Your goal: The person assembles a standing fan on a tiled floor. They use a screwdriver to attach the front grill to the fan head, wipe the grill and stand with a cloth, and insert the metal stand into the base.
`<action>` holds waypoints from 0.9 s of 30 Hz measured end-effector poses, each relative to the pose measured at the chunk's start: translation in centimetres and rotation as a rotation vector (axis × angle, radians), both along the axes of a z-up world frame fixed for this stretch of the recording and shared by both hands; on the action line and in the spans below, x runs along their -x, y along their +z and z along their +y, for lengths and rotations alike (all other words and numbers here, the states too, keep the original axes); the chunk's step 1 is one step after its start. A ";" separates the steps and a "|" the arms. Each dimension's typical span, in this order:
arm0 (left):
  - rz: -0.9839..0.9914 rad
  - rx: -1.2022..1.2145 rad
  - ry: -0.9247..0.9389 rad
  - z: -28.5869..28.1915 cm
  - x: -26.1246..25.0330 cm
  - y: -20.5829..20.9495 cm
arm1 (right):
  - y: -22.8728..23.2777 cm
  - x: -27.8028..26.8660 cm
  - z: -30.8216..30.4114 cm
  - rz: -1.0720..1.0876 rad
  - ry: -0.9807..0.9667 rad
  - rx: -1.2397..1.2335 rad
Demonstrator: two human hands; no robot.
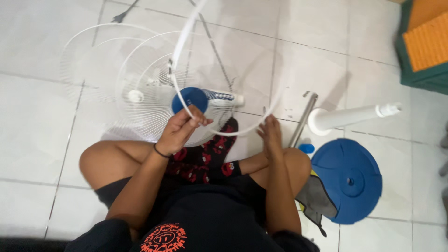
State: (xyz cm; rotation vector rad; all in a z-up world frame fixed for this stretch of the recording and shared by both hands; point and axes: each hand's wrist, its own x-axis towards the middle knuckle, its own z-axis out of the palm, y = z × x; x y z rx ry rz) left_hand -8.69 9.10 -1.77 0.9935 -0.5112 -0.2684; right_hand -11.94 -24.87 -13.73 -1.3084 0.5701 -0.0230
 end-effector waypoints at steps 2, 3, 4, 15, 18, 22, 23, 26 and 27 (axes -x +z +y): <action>0.060 0.026 0.024 3.0 2.1 -0.5 | 0.4 -2.9 3.3 0.084 -0.058 -0.386; 0.101 0.025 0.059 4.7 3.3 -0.7 | 0.8 -3.8 4.7 0.012 -0.042 -0.366; 0.137 0.025 0.095 6.3 4.1 -0.8 | 1.4 -4.9 6.0 -0.063 -0.025 -0.348; 0.359 -0.380 1.322 24.5 6.1 -6.0 | 9.5 -11.1 19.0 -0.391 0.389 0.222; 0.369 -0.592 1.179 28.7 3.4 -9.0 | 11.3 -13.0 21.9 -0.454 0.483 0.478; 0.457 -0.972 1.171 30.7 0.3 -12.6 | 12.9 -15.2 23.2 -0.620 0.459 0.801; 0.511 -0.992 1.164 31.0 -0.4 -13.3 | 13.0 -15.4 23.2 -0.664 0.462 0.864; 0.474 -0.964 1.092 31.5 -1.9 -15.3 | 12.9 -15.2 22.2 -0.543 0.478 0.846; 0.487 -0.928 1.075 31.8 -2.2 -15.9 | 12.6 -15.0 21.8 -0.580 0.465 0.856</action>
